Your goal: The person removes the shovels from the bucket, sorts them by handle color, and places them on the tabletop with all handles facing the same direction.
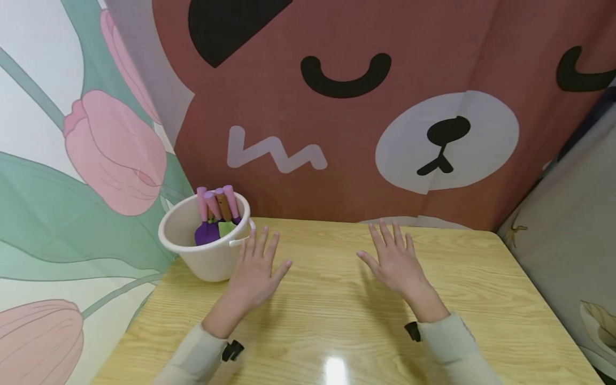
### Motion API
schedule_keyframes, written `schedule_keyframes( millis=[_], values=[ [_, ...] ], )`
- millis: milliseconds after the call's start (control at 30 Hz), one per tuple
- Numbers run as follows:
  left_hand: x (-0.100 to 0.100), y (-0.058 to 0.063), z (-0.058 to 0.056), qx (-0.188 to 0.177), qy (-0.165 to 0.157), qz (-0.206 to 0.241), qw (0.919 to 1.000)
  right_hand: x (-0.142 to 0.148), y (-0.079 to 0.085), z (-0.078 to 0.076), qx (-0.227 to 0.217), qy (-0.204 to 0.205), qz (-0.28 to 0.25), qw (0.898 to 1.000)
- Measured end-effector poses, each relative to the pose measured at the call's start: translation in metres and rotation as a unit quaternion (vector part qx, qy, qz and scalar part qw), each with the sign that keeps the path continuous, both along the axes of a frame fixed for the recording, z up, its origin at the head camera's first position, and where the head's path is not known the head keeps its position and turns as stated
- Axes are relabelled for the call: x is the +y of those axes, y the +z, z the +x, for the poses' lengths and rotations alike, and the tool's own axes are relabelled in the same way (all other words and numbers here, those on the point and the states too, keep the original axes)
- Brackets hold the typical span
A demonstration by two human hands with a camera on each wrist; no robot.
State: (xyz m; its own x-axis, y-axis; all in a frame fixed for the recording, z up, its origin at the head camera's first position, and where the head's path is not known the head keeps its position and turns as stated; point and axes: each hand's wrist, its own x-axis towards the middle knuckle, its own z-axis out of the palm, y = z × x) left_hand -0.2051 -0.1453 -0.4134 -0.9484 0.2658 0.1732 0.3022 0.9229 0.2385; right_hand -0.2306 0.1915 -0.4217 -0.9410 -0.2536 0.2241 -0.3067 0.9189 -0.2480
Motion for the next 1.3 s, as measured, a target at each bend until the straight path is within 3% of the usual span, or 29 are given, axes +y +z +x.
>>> schedule_keyframes(
  millis=[267,733,1033,1300],
  values=[
    [-0.01,0.005,0.002,0.021,0.005,-0.004,0.9998,-0.005,0.005,-0.005,-0.003,0.003,0.002,1.0],
    [-0.026,0.017,0.005,0.018,0.018,0.001,0.9997,-0.017,0.014,-0.011,0.006,0.011,0.003,1.0],
    [-0.036,0.02,0.004,0.053,0.021,0.003,0.9984,-0.027,0.022,-0.016,-0.002,0.02,-0.002,1.0],
    [-0.049,0.025,0.004,0.051,0.032,0.0,0.9982,-0.039,0.029,-0.018,-0.002,0.026,0.0,1.0]
  ],
)
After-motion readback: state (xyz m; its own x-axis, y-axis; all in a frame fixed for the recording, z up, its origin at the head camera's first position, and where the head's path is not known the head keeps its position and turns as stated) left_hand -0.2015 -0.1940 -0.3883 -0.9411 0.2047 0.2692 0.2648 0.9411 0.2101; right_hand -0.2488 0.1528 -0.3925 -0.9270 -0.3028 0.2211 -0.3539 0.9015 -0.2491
